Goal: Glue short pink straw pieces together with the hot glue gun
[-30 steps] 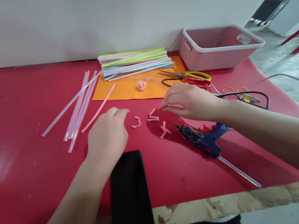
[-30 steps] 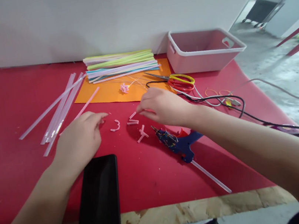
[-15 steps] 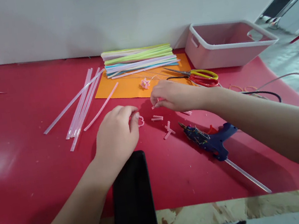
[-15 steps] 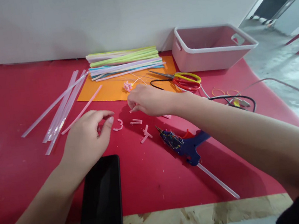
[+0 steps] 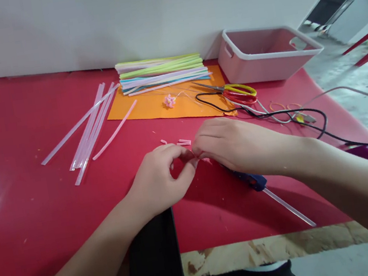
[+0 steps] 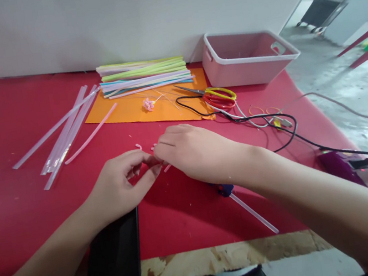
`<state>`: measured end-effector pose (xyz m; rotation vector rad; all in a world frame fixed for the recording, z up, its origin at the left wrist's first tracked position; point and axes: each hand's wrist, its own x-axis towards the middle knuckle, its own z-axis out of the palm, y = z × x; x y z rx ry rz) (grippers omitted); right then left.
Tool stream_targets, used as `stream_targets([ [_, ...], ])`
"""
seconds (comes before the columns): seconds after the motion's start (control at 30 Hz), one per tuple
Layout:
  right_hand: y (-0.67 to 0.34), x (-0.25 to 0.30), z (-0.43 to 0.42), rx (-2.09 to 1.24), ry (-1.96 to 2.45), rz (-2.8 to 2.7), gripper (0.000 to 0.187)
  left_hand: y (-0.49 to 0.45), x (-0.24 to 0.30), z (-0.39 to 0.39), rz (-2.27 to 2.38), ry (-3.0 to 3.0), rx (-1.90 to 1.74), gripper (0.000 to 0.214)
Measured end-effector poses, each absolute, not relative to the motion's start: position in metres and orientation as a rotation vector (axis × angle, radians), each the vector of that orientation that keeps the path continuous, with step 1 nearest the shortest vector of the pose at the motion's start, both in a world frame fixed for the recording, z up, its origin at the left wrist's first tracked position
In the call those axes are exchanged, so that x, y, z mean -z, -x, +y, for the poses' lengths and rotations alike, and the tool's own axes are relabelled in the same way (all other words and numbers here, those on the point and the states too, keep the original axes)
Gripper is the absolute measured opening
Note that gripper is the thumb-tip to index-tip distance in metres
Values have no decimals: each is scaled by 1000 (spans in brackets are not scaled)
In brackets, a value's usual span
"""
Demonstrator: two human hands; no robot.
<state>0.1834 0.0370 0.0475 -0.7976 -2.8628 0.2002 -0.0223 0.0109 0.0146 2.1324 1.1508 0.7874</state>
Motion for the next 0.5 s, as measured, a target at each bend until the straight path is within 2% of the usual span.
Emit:
stream_targets([
  [0.5,-180,-48,43,-186,718,-2896,35,18,-11,5,1267,-2120,-751,8],
])
